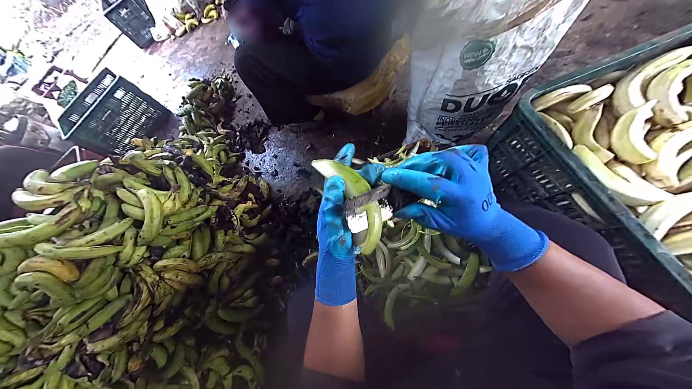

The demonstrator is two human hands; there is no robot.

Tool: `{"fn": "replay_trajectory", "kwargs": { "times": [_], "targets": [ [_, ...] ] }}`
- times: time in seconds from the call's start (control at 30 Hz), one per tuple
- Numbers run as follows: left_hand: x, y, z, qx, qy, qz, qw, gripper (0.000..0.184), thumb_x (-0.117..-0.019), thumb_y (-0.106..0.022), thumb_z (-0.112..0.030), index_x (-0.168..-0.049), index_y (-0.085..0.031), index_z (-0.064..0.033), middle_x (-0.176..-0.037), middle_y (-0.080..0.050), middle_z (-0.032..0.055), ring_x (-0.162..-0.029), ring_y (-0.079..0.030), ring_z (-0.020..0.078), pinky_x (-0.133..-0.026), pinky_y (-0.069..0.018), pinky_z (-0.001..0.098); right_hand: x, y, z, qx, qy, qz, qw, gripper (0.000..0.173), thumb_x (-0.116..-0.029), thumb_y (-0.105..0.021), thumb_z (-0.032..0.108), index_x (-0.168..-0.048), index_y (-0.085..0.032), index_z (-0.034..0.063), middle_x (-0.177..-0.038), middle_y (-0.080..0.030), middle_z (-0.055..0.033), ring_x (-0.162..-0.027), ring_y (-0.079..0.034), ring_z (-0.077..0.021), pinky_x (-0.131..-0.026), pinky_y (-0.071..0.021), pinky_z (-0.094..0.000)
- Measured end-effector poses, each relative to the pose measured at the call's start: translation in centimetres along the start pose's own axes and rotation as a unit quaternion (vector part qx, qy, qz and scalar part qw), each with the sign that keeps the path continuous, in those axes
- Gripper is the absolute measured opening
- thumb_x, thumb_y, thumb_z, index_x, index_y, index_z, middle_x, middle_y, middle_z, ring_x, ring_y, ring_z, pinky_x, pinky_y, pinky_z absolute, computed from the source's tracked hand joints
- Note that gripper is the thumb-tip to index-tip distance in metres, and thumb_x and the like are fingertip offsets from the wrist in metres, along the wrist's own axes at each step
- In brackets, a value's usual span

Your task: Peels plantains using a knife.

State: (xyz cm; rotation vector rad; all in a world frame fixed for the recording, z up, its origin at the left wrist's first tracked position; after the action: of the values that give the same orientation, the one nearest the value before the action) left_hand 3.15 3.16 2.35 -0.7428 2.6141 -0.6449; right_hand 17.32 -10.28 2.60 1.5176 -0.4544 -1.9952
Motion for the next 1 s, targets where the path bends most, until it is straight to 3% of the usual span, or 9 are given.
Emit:
{"fn": "replay_trajectory", "kwargs": {
  "times": [0.1, 0.2, 0.33, 0.43, 0.63, 0.77, 0.87, 0.93, 1.0],
  "targets": [
    [1.2, 0.7, 0.7, -0.127, 0.127, 0.085, 0.98, 0.056, -0.0999, -0.053, -0.047, -0.142, -0.05, -0.0106, -0.105, -0.071, 0.0093, -0.085, -0.068, 0.0144, -0.075, -0.0587, 0.0314, -1.7, 0.0, -3.2, -0.033, -0.111, 0.061, 0.991, 0.048, -0.1014, -0.049, 0.057, -0.136, -0.067, 0.0299, -0.12, -0.071, -0.0105, -0.106, -0.067, -0.0295, -0.087, -0.0459, -0.0604],
    [1.2, 1.0, 1.2, -0.165, 0.118, 0.056, 0.978, 0.058, -0.1022, -0.049, -0.042, -0.153, -0.042, -0.0157, -0.12, -0.068, 0.006, -0.094, -0.067, 0.0115, -0.082, -0.0583, 0.0316, -2.2, 0.1, -6.2, -0.006, -0.257, 0.089, 0.962, 0.054, -0.1036, -0.038, 0.059, -0.139, -0.065, 0.0282, -0.122, -0.069, -0.0121, -0.112, -0.065, -0.0337, -0.09, -0.0438, -0.0644],
    [-1.0, 0.5, 0.8, 0.113, 0.033, -0.058, 0.991, 0.031, -0.1087, -0.038, -0.035, -0.119, -0.061, -0.0168, -0.105, -0.069, 0.005, -0.089, -0.07, 0.0155, -0.074, -0.0614, 0.0319, -0.8, -0.3, -1.3, -0.007, -0.12, 0.007, 0.993, 0.054, -0.1031, -0.043, 0.058, -0.141, -0.063, 0.0255, -0.121, -0.069, -0.0137, -0.108, -0.065, -0.0303, -0.09, -0.045, -0.0583],
    [-1.1, -0.2, 0.2, 0.259, 0.036, -0.025, 0.965, 0.038, -0.1081, -0.034, -0.035, -0.115, -0.064, -0.0132, -0.121, -0.068, 0.0078, -0.105, -0.068, 0.0199, -0.082, -0.0596, 0.035, 0.7, -0.3, 0.5, 0.006, -0.036, -0.033, 0.999, 0.052, -0.1003, -0.048, 0.061, -0.138, -0.064, 0.0289, -0.122, -0.07, -0.0105, -0.111, -0.065, -0.0256, -0.095, -0.0415, -0.0528],
    [0.2, -0.5, 1.8, -0.07, 0.175, -0.018, 0.982, 0.052, -0.0998, -0.053, -0.022, -0.15, -0.037, -0.0171, -0.107, -0.07, 0.0143, -0.079, -0.071, 0.0221, -0.068, -0.0607, 0.0347, 0.6, 1.3, -2.6, -0.053, -0.168, 0.014, 0.984, 0.058, -0.1016, -0.043, 0.062, -0.139, -0.065, 0.023, -0.118, -0.069, -0.0118, -0.106, -0.064, -0.0282, -0.085, -0.0458, -0.0543],
    [0.4, 0.0, 2.1, -0.076, 0.21, -0.071, 0.972, 0.043, -0.1034, -0.047, -0.027, -0.143, -0.041, -0.0136, -0.107, -0.07, 0.0156, -0.073, -0.07, 0.0213, -0.062, -0.0597, 0.0326, 1.3, 0.6, -3.7, -0.065, -0.236, 0.027, 0.969, 0.058, -0.1012, -0.042, 0.062, -0.137, -0.066, 0.0235, -0.111, -0.07, -0.0117, -0.099, -0.065, -0.0303, -0.079, -0.0467, -0.0566],
    [-0.1, 0.2, 2.3, 0.145, 0.181, -0.121, 0.965, 0.038, -0.1073, -0.036, -0.04, -0.112, -0.062, -0.013, -0.092, -0.07, 0.0072, -0.07, -0.069, 0.0144, -0.057, -0.058, 0.027, 1.9, -0.2, -1.3, -0.033, -0.155, 0.007, 0.987, 0.057, -0.1013, -0.044, 0.061, -0.137, -0.066, 0.0231, -0.119, -0.071, -0.0115, -0.106, -0.065, -0.029, -0.086, -0.0458, -0.0561],
    [-0.4, 0.5, 2.6, 0.341, 0.144, -0.1, 0.924, 0.048, -0.1055, -0.033, -0.048, -0.113, -0.063, -0.0107, -0.096, -0.07, 0.0043, -0.084, -0.07, 0.0144, -0.072, -0.0604, 0.0298, 2.5, -0.8, 0.8, -0.004, -0.072, -0.023, 0.997, 0.052, -0.0995, -0.051, 0.059, -0.135, -0.066, 0.0254, -0.12, -0.07, -0.0107, -0.108, -0.065, -0.0259, -0.092, -0.0437, -0.0525],
    [-0.4, 0.5, 2.1, 0.41, 0.107, -0.079, 0.902, 0.05, -0.1063, -0.027, -0.05, -0.108, -0.061, -0.013, -0.087, -0.066, 0.0002, -0.078, -0.069, 0.0104, -0.07, -0.0589, 0.0255, 3.1, -1.3, 2.0, 0.026, -0.011, -0.035, 0.999, 0.048, -0.0987, -0.053, 0.058, -0.132, -0.066, 0.0268, -0.118, -0.07, -0.0093, -0.107, -0.063, -0.0251, -0.095, -0.0399, -0.0495]
  ]
}}
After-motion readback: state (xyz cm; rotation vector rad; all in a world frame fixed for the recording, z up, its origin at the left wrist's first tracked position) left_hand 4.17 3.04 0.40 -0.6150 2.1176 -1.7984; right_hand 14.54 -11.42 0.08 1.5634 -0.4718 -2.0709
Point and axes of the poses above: each hand's wrist, its own x-axis away from the middle knuckle, its own y-axis out of the back of the hand, z = x × y, the point moved 4 cm from there along -x, towards the middle knuckle
